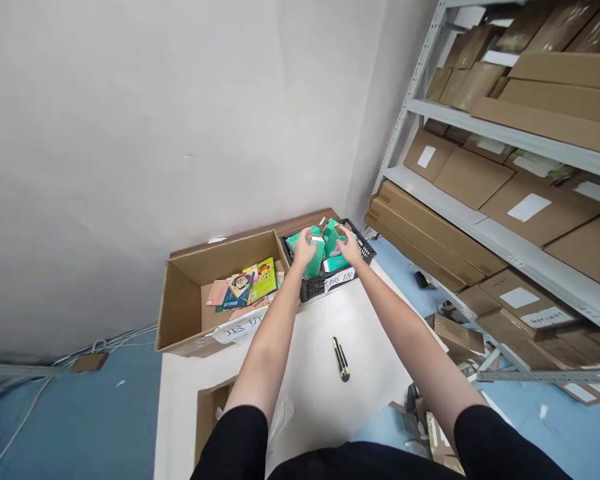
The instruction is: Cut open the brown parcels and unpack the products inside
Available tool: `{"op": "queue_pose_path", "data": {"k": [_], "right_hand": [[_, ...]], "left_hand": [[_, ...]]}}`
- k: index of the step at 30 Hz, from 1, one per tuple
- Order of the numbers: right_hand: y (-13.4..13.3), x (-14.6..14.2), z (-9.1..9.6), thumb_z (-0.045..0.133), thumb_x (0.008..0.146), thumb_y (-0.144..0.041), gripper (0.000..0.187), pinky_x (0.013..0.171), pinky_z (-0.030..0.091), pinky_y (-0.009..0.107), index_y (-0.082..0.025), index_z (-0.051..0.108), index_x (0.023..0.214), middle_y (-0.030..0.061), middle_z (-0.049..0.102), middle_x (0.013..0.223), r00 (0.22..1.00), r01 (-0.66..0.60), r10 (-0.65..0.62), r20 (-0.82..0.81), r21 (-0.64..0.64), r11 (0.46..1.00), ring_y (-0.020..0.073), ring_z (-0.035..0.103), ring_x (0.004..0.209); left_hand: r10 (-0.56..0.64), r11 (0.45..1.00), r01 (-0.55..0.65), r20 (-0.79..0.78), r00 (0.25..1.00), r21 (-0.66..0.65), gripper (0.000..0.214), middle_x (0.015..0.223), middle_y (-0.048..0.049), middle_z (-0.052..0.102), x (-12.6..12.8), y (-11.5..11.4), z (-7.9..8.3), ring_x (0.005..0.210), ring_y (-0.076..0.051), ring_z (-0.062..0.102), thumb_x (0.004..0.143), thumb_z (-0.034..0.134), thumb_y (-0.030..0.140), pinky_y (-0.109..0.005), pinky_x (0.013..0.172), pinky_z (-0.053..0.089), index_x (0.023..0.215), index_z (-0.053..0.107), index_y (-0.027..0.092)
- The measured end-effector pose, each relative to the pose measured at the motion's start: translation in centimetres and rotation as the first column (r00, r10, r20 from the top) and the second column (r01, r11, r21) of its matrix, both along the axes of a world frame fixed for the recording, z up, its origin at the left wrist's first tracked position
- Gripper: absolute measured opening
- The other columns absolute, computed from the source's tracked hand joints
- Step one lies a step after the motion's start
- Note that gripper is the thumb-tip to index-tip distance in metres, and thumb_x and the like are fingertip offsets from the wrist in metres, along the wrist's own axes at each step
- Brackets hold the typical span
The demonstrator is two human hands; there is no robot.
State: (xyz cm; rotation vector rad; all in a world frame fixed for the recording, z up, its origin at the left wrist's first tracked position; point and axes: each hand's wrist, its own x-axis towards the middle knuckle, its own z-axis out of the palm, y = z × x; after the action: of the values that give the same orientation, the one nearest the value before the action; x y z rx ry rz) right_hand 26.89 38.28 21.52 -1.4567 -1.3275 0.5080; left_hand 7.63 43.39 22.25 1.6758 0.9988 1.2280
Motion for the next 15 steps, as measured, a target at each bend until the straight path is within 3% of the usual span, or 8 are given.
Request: {"op": "queue_pose_path", "data": {"k": [2,5,8,10,12,15], "right_hand": [[-2.7,-3.0,-1.4,0.064,0.086,-0.031,0.062,0.128,0.036,0.05,-0.019,0.061,0.147,0.0144,0.056,0.158,0.996,-0.087,0.088,-0.001,0.071,0.994,0.0281,0.047,0.151],[-7.9,-8.7,-5.2,0.062,0.089,-0.032,0.057,0.12,0.047,0.05,-0.024,0.063,0.145,0.0133,0.053,0.16,0.978,-0.202,0.204,-0.042,0.052,0.978,0.0289,0.047,0.151],[-13.7,-15.3,-9.9,0.061,0.089,-0.031,0.054,0.112,0.054,0.048,-0.025,0.065,0.142,0.0137,0.055,0.156,0.929,-0.354,0.343,-0.141,-0.065,0.933,0.0293,0.052,0.146],[-17.7,-20.3,-12.7,0.061,0.087,-0.028,0.054,0.109,0.055,0.049,-0.026,0.065,0.141,0.0138,0.056,0.155,0.871,-0.474,0.437,-0.222,-0.152,0.867,0.0292,0.055,0.142],[-21.8,-25.4,-14.6,0.061,0.086,-0.025,0.055,0.109,0.056,0.049,-0.027,0.066,0.141,0.0133,0.056,0.154,0.789,-0.603,0.533,-0.306,-0.213,0.769,0.0286,0.058,0.138],[-27.6,-32.2,-15.7,0.063,0.087,-0.026,0.055,0.107,0.058,0.047,-0.029,0.067,0.142,0.0119,0.055,0.154,0.619,-0.782,0.68,-0.393,-0.231,0.579,0.0281,0.059,0.137]], "left_hand": [[-0.023,0.999,0.022,-0.019,1.0,-0.032,0.054,0.135,-0.012,0.071,-3.2,-3.3,-1.2,0.12,-0.024,0.07,0.084,0.07,0.022,-0.045,0.106,0.057,0.138,0.063,0.022],[-0.051,0.994,0.044,-0.072,0.996,-0.098,0.054,0.133,-0.0108,0.073,-10.2,-10.2,-4.5,0.106,-0.02,0.074,0.086,0.068,0.025,-0.038,0.095,0.061,0.14,0.062,0.022],[0.062,0.972,-0.116,-0.254,0.965,-0.205,0.044,0.125,-0.0094,0.077,-19.4,-19.5,-8.8,0.111,-0.024,0.074,0.087,0.065,0.024,-0.04,0.097,0.061,0.131,0.07,0.023],[0.215,0.903,-0.35,-0.443,0.871,-0.25,0.039,0.124,-0.0079,0.078,-25.6,-26.8,-11.4,0.115,-0.026,0.072,0.084,0.061,0.019,-0.043,0.101,0.061,0.121,0.075,0.024],[0.278,0.826,-0.511,-0.615,0.738,-0.238,0.04,0.125,-0.0074,0.077,-30.3,-34.3,-13.2,0.124,-0.029,0.069,0.081,0.06,0.015,-0.046,0.112,0.055,0.115,0.077,0.025],[0.247,0.746,-0.626,-0.778,0.578,-0.228,0.042,0.136,-0.0088,0.073,-33.8,-43.8,-14.8,0.142,-0.033,0.058,0.076,0.063,0.012,-0.048,0.126,0.044,0.112,0.079,0.025]]}}
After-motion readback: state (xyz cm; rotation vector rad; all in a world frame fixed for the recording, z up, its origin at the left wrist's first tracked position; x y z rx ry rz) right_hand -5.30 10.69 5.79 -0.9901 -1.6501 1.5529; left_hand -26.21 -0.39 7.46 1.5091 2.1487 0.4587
